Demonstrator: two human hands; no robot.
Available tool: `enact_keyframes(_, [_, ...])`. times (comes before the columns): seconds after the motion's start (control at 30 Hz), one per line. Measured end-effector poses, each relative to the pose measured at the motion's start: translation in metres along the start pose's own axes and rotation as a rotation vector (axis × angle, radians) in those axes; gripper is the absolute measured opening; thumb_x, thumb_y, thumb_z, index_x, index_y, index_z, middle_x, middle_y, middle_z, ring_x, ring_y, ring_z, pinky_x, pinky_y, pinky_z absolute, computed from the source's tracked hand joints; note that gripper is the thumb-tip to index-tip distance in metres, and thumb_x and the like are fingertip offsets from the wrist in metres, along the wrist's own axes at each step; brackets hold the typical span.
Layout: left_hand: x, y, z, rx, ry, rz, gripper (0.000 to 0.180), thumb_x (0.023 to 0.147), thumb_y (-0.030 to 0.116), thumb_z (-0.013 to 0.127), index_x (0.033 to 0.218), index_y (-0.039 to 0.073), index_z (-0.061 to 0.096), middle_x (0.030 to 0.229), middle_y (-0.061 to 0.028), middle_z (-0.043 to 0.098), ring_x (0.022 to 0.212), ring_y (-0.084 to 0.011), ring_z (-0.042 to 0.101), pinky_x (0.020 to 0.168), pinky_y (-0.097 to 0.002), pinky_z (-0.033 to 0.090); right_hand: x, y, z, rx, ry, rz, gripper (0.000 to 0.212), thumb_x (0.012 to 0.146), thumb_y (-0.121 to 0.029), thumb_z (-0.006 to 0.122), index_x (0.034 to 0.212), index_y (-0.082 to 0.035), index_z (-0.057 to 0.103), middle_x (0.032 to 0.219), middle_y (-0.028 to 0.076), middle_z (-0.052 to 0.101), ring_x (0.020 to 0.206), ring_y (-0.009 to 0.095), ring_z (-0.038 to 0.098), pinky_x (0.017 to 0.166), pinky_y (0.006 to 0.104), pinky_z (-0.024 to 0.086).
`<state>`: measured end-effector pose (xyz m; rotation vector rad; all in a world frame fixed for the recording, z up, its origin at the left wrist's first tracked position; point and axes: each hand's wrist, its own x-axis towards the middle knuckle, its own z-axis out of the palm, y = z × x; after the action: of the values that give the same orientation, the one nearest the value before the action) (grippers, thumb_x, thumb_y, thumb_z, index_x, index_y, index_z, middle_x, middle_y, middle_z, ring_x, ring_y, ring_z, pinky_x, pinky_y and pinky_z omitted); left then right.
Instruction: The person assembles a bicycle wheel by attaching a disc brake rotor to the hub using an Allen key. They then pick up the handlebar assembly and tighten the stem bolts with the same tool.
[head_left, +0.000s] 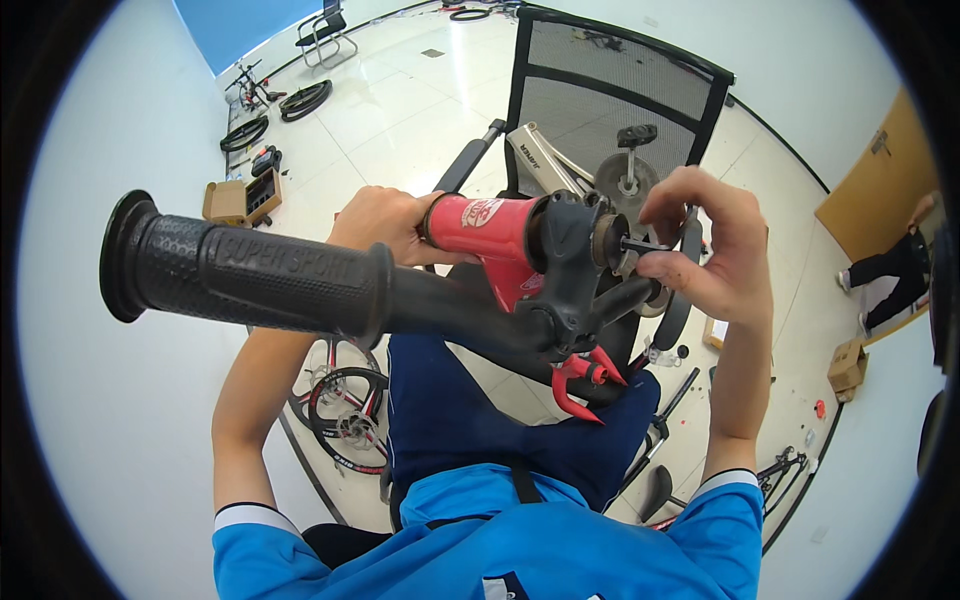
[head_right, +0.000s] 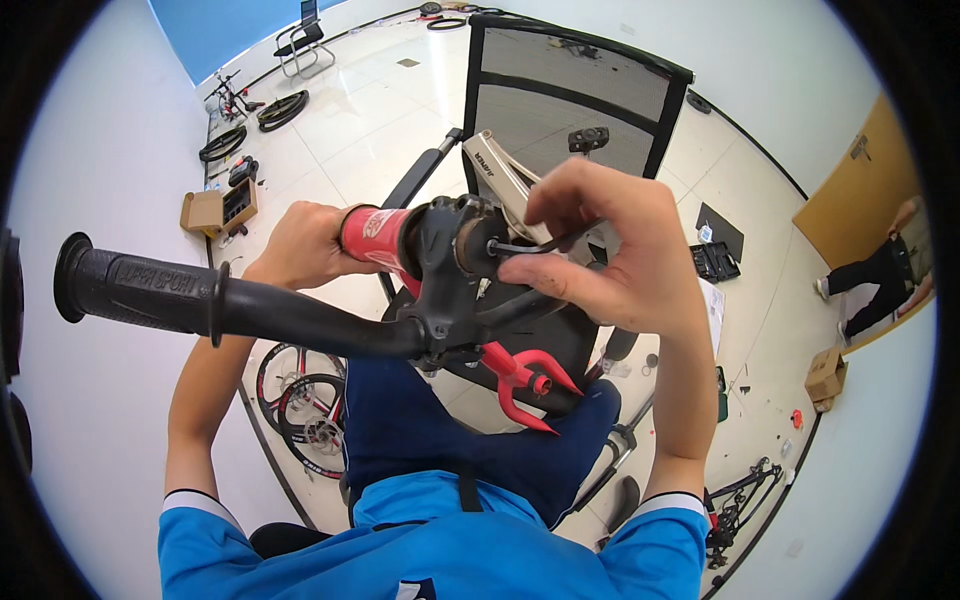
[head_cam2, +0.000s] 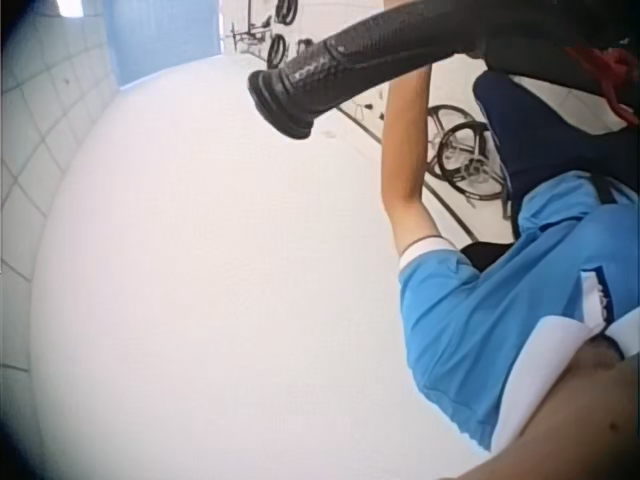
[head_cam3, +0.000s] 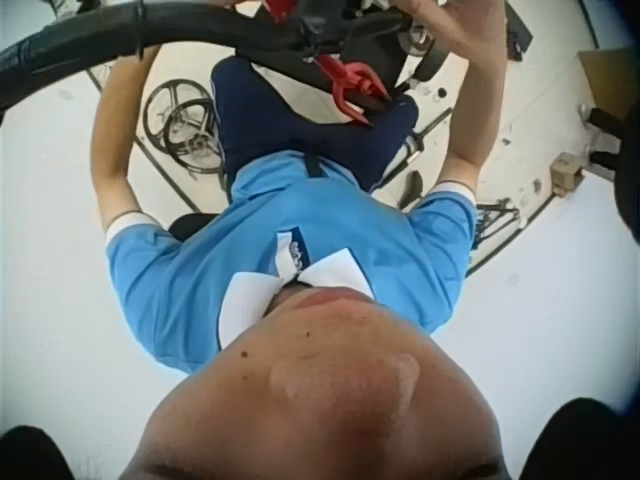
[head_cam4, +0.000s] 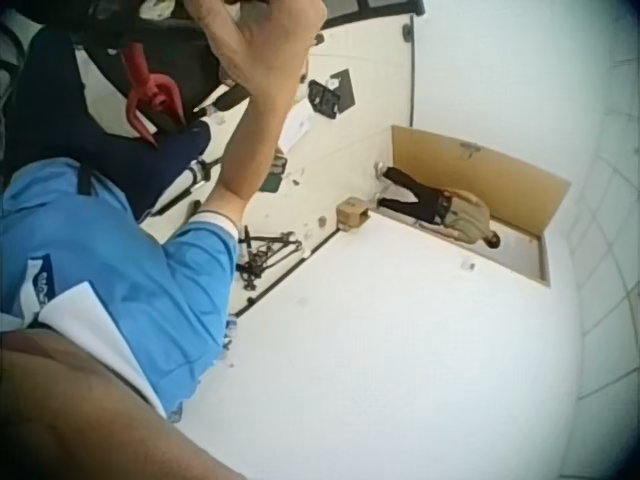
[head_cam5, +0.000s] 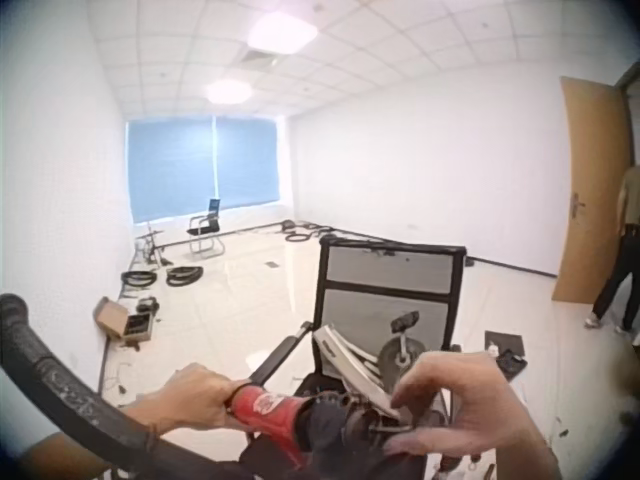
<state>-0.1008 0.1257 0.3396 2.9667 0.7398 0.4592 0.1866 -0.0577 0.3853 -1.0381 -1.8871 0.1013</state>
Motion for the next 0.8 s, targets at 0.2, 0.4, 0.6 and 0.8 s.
enact_keyframes(0.2, [-0.002, 0.004, -0.001, -0.029, 0.05, -0.01, 0.041, 0.069, 0.036, 0.088, 0.098, 0.01, 0.075, 0.075, -0.0121, 0.071, 0.066, -0.0326, 0.068, 0.063, -0.038, 0.054, -0.013, 0.02, 0.012, -0.234, 0.052, -0.068, 0.029, 0.084, -0.02, 0.074, 0.073, -0.001, 0.055, 0.061, 0.01, 0.051, 0.052, 0.026, 0.053, 0.05, 0.0337, 0.04])
enact_keyframes(0.4, [-0.012, -0.008, 0.009, 0.097, 0.099, 0.001, 0.034, 0.068, 0.024, 0.085, 0.099, 0.014, 0.075, 0.075, -0.0091, 0.072, 0.067, -0.03, 0.069, 0.063, -0.0365, 0.055, -0.017, 0.011, 0.02, -0.211, 0.012, -0.023, 0.032, 0.086, -0.027, 0.075, 0.074, -0.004, 0.057, 0.06, 0.009, 0.052, 0.052, 0.028, 0.054, 0.049, 0.0343, 0.04])
enact_keyframes(0.6, [-0.025, -0.01, 0.02, 0.134, 0.17, -0.038, 0.031, 0.07, 0.024, 0.084, 0.098, 0.015, 0.074, 0.072, -0.0089, 0.07, 0.064, -0.0296, 0.068, 0.061, -0.0382, 0.054, -0.019, 0.012, 0.034, -0.168, 0.049, -0.016, 0.029, 0.089, -0.027, 0.074, 0.075, -0.005, 0.061, 0.061, 0.009, 0.055, 0.053, 0.027, 0.055, 0.049, 0.0337, 0.04])
enact_keyframes(0.8, [-0.017, -0.005, 0.024, 0.162, 0.219, -0.122, 0.032, 0.068, 0.027, 0.084, 0.096, 0.014, 0.075, 0.07, -0.0108, 0.069, 0.063, -0.032, 0.067, 0.059, -0.0399, 0.053, -0.016, 0.007, 0.039, -0.139, 0.085, 0.105, 0.02, 0.094, -0.021, 0.067, 0.087, -0.004, 0.073, 0.058, 0.01, 0.054, 0.05, 0.026, 0.053, 0.049, 0.0326, 0.039])
